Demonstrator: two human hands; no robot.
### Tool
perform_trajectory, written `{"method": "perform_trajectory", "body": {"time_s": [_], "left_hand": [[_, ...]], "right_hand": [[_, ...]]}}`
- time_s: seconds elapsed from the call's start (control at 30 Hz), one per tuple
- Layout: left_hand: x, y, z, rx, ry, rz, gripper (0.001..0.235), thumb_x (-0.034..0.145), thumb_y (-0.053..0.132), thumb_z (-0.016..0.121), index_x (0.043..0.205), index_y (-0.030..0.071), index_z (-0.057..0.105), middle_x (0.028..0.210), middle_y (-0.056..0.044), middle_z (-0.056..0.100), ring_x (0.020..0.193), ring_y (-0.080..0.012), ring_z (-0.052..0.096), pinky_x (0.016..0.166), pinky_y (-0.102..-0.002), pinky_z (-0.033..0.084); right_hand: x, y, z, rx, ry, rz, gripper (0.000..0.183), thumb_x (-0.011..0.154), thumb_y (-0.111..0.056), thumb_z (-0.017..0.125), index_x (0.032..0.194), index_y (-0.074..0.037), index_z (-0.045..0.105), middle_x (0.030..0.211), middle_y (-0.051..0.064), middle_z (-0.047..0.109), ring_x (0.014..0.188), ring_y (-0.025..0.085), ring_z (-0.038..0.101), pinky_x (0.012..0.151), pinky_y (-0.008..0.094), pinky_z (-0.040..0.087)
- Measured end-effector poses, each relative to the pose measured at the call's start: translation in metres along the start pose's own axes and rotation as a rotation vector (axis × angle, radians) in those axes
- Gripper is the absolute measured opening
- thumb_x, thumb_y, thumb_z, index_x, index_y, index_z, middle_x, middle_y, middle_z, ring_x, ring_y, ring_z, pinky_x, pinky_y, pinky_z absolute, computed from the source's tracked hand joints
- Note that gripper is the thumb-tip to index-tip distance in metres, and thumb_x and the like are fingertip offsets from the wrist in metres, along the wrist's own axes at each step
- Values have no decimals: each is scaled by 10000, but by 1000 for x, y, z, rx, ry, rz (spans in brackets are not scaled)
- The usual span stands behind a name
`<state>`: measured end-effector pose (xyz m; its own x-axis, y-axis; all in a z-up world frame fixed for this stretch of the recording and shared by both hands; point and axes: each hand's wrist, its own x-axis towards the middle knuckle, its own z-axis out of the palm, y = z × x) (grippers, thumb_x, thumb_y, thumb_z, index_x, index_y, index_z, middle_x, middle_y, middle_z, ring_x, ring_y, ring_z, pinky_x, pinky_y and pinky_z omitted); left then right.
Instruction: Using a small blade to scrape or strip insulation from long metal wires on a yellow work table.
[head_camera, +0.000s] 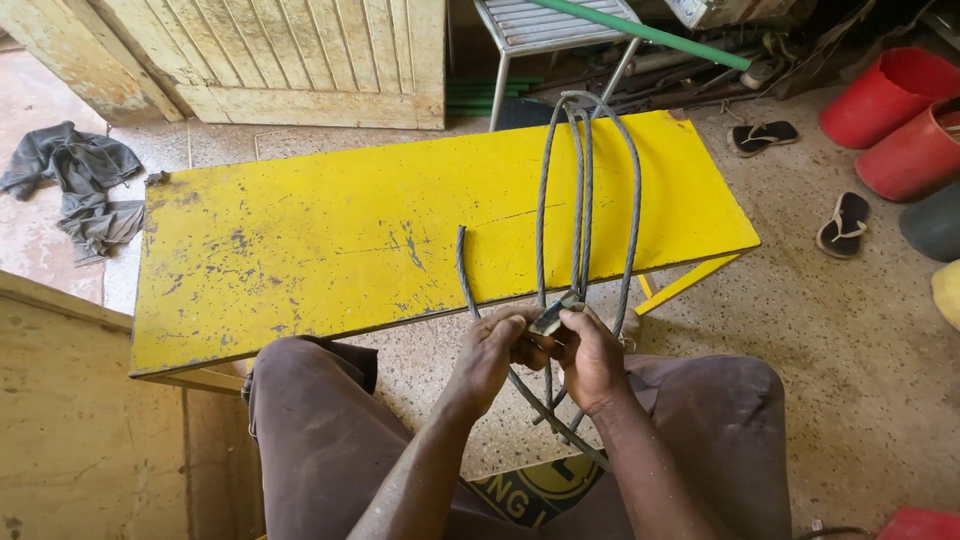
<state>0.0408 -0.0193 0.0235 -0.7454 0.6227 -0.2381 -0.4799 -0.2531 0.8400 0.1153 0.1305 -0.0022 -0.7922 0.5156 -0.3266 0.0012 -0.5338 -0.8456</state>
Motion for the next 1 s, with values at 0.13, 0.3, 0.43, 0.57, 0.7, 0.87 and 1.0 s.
{"method": "perform_trajectory", "body": {"time_s": [0.13,0.3,0.43,0.57,0.7,0.87,1.0], "left_hand": [[0,-3,-1,-41,-127,-11,318,1000,11,623,1293,-68,719,937,-223,814,802,-262,819,721,-365,694],[3,-10,2,-72,-108,55,335,980,40,767,1290,-76,714,883,-211,789,751,-251,801,698,-349,687],[6,-16,4,-21,-20,38,289,999,126,781,1213,-62,735,855,-201,783,699,-236,789,668,-333,688],[10,-21,3,27,32,5,235,1004,159,787,1098,-50,737,814,-209,766,647,-247,781,620,-335,677],[14,-33,4,-68,153,-22,226,1034,180,752,1053,-42,714,737,-154,703,565,-209,718,551,-303,633],[8,-29,7,-86,184,8,257,1056,222,726,1060,-36,729,721,-151,686,529,-174,656,511,-275,564],[1,-18,0,222,381,29,363,1119,359,587,1139,60,791,814,-123,705,684,-203,675,643,-336,560]], "right_hand": [[26,26,-32,119,29,44,71,971,-190,676,926,-154,635,808,158,700,652,292,646,600,428,530],[15,6,-11,-33,36,-41,34,985,-123,653,955,-114,639,790,128,671,672,263,651,623,368,529],[-17,-29,20,-308,-42,-136,72,1005,-123,680,979,-60,658,810,162,701,719,237,666,647,331,550],[-14,-23,11,-384,-80,-180,85,1008,-117,698,991,-43,660,807,163,701,739,226,678,653,310,545],[-27,-26,31,-440,-89,-169,211,1029,-256,753,1047,-49,716,862,129,701,784,195,662,688,321,571],[-29,-24,44,-312,35,-158,197,1070,-243,701,1047,-47,705,880,169,711,746,208,683,628,335,600],[-15,-36,44,-469,98,-220,294,1118,-295,605,1173,-21,696,968,200,749,784,240,722,670,319,601]]}}
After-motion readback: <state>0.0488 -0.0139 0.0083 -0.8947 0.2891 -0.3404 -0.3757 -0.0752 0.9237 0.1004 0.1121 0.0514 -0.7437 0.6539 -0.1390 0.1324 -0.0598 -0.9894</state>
